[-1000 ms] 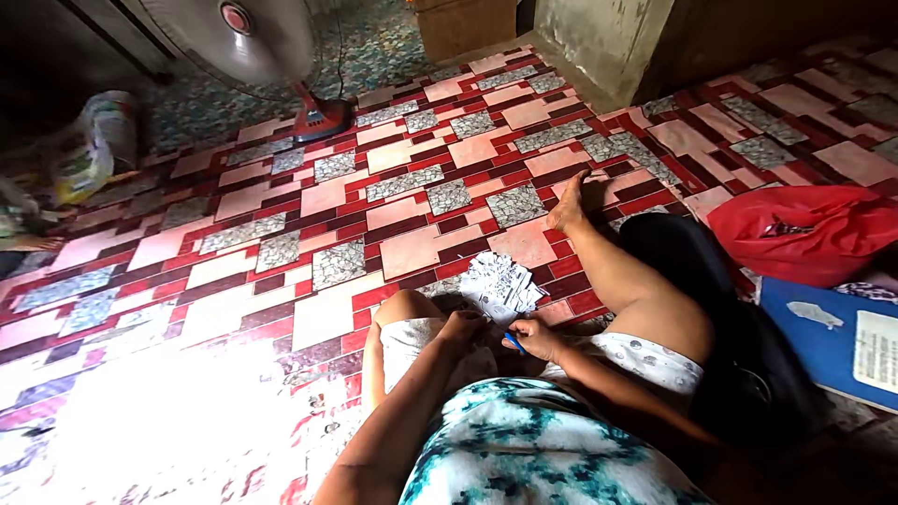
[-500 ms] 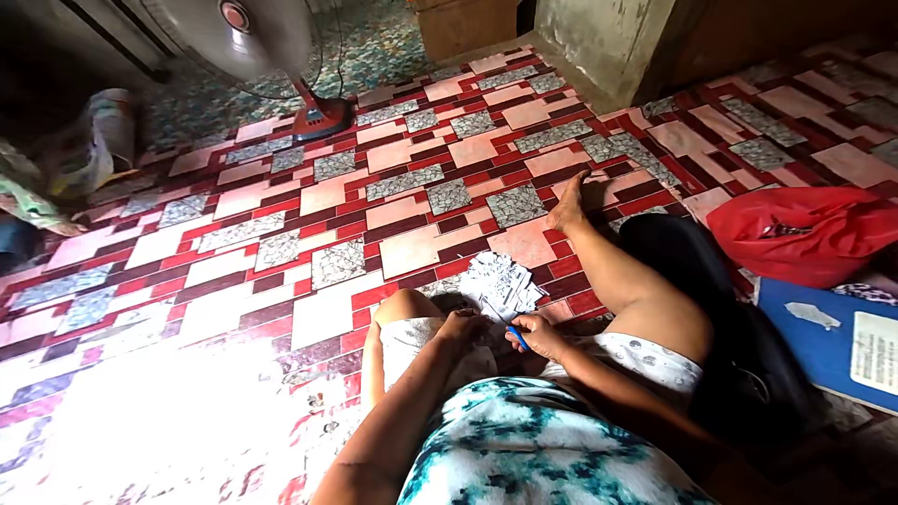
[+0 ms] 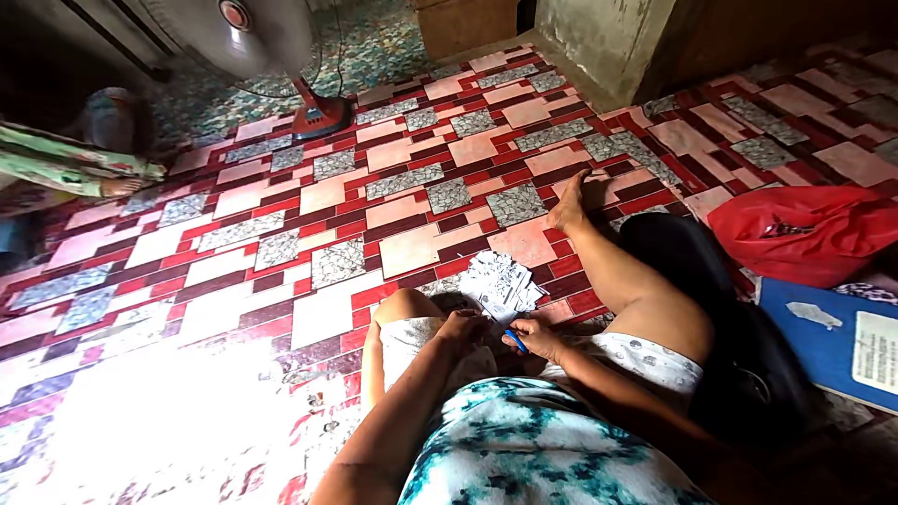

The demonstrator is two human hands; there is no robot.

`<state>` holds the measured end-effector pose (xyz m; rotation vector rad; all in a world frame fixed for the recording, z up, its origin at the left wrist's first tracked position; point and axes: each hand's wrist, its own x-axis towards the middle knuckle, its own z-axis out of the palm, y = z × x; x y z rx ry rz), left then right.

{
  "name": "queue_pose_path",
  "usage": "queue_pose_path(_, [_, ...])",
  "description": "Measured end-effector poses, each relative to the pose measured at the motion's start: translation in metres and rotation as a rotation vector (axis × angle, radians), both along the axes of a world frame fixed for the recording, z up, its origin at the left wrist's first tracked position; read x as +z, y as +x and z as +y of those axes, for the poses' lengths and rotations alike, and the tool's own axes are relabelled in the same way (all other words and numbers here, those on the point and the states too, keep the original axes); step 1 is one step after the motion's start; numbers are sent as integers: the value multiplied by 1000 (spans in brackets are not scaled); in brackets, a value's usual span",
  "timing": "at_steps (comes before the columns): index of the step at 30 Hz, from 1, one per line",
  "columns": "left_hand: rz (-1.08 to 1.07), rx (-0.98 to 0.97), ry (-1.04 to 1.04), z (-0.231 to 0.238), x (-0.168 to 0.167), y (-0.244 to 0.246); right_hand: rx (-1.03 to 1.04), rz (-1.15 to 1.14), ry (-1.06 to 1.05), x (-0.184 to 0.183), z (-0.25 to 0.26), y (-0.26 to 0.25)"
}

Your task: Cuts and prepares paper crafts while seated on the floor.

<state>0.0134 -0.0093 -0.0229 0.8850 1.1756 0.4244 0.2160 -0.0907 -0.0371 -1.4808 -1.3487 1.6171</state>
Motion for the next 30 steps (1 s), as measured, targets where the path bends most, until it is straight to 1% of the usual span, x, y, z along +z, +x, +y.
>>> queue_pose_path(9, [0, -12, -7, 1, -1, -1, -3, 32, -1, 1, -1, -1])
queue_pose_path(13, [6, -18, -11, 2, 0, 0, -12, 17, 18, 1, -1, -1])
queue_pose_path(17, [11, -29, 3, 2, -2, 0, -48, -6, -9, 4, -1, -2])
queue_pose_path(20, [51, -35, 3, 8, -1, 3, -164, 0, -40, 14, 0, 4])
queue_pose_path(22, [129, -38, 43, 16, -1, 6, -275, 13, -48, 24, 2, 15])
queue_pose_path(25, [260, -146, 139, 25, 0, 12, -438, 28, -27, 33, 1, 40])
queue_pose_path(27, [255, -207, 126, 27, 1, 17, -553, 36, -18, 31, -1, 54])
queue_pose_path(30, [259, -212, 162, 24, -4, 22, -700, 16, -5, 25, 1, 61])
